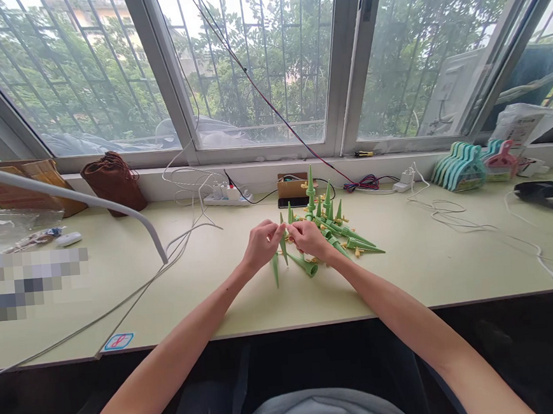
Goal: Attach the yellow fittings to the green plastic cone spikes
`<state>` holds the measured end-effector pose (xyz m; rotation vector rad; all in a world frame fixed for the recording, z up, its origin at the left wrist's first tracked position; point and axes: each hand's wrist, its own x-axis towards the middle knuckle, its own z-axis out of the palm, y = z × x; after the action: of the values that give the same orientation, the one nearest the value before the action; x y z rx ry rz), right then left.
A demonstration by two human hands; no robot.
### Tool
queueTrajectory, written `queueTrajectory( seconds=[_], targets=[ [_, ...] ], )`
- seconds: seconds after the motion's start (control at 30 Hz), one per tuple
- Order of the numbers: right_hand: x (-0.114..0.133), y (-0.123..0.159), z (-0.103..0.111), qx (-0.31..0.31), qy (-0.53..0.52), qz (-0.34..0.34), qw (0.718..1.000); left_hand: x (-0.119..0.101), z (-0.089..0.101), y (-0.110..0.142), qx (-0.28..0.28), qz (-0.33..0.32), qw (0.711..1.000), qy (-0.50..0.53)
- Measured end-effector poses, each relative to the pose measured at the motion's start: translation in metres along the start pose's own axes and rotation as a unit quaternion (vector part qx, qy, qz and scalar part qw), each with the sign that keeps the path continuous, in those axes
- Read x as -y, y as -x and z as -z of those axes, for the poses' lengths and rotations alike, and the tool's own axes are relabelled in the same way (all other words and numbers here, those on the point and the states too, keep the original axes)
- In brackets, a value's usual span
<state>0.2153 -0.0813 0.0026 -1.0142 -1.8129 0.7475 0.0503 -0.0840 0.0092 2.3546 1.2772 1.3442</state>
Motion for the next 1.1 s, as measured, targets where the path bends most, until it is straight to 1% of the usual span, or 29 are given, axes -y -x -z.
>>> queueTrajectory(
  seconds=[0.1,0.33,0.47,0.53,0.67,0.83,0.97,1.1],
  targets=[
    [0.0007,0.0002,0.0000,-0.001,0.002,-0.001,1.000,0.0012,-0.0006,-0.0002,-0.005,-0.011,1.000,0.001],
    [-0.0002,-0.0010,-0.0009,-0.016,-0.011,-0.001,1.000,-0.0002,0.0000,-0.0007,-0.010,-0.005,1.000,0.029],
    [-0.0022,-0.0015,-0.0013,-0.016,-0.017,0.001,1.000,-0.0017,0.0008,-0.0009,-0.015,-0.005,0.999,0.036],
    [-0.0037,-0.0019,-0.0016,-0.012,-0.017,0.000,1.000,-0.0023,0.0011,-0.0008,-0.009,-0.007,0.999,0.042],
    [-0.0062,-0.0028,-0.0021,-0.006,-0.017,-0.003,1.000,-0.0029,0.0011,0.0000,0.006,-0.025,0.998,0.055],
    [-0.0038,-0.0018,-0.0013,-0.008,-0.036,-0.007,0.999,-0.0041,0.0011,0.0011,-0.008,-0.042,0.998,0.054],
    [0.0005,-0.0005,-0.0004,-0.016,-0.026,-0.010,0.999,-0.0037,0.0006,0.0016,-0.016,-0.025,0.998,0.052],
    [0.0000,-0.0016,-0.0010,-0.047,0.013,0.008,0.999,-0.0026,-0.0003,0.0022,-0.013,0.008,0.997,0.078]
  ],
)
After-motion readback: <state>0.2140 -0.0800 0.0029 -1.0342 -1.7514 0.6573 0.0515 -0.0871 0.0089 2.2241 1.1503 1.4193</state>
